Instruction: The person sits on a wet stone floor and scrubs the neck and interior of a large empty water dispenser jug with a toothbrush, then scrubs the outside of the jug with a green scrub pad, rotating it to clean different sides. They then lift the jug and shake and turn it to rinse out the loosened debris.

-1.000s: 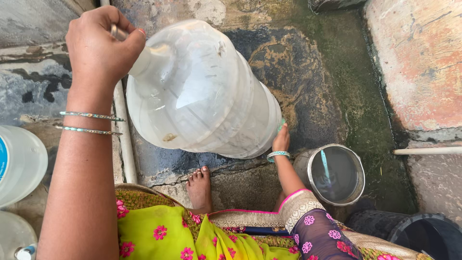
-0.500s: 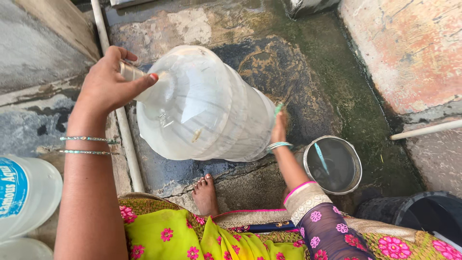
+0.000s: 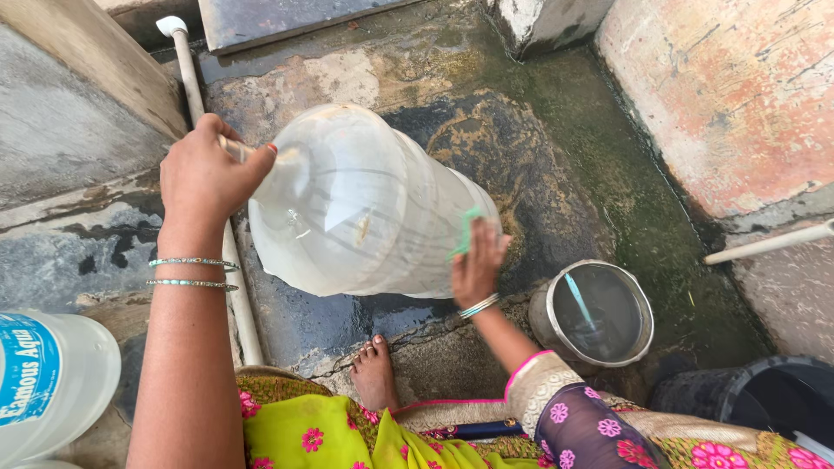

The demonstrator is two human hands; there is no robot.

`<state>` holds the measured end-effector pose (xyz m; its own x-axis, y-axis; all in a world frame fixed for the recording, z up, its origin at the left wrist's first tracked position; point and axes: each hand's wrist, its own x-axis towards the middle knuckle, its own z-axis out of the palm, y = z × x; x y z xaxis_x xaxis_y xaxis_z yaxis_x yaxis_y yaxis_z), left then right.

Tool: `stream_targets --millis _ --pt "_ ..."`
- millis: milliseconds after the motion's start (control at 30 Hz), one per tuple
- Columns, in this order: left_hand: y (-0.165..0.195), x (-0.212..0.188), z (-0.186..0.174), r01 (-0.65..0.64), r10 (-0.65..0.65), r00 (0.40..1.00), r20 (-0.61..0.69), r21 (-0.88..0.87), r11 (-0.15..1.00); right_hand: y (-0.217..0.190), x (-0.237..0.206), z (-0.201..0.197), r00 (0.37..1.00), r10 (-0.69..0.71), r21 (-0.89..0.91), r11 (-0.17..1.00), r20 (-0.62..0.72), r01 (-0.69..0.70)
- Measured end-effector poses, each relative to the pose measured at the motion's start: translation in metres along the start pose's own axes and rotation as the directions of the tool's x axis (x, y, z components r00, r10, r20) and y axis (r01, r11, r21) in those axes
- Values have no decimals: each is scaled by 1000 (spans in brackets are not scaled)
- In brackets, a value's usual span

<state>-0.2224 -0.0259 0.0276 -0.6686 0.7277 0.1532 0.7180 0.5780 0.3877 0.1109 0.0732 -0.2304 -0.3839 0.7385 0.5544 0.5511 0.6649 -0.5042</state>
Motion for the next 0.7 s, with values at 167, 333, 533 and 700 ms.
stream_targets --millis 167,333,533,700 --pt "14 -6 4 -204 194 975 -107 -98 974 40 77 4 844 359 -55 928 399 -369" --pt "17 -11 18 -62 45 987 -152 -105 993 -53 117 -9 936 38 642 717 351 -271" --pt "2 3 28 27 -30 977 -210 -19 999 -149 10 -18 986 -160 338 931 36 138" --pt "0 -2 17 -91 75 991 -110 -145 985 -120 35 -10 995 -104 336 937 -8 100"
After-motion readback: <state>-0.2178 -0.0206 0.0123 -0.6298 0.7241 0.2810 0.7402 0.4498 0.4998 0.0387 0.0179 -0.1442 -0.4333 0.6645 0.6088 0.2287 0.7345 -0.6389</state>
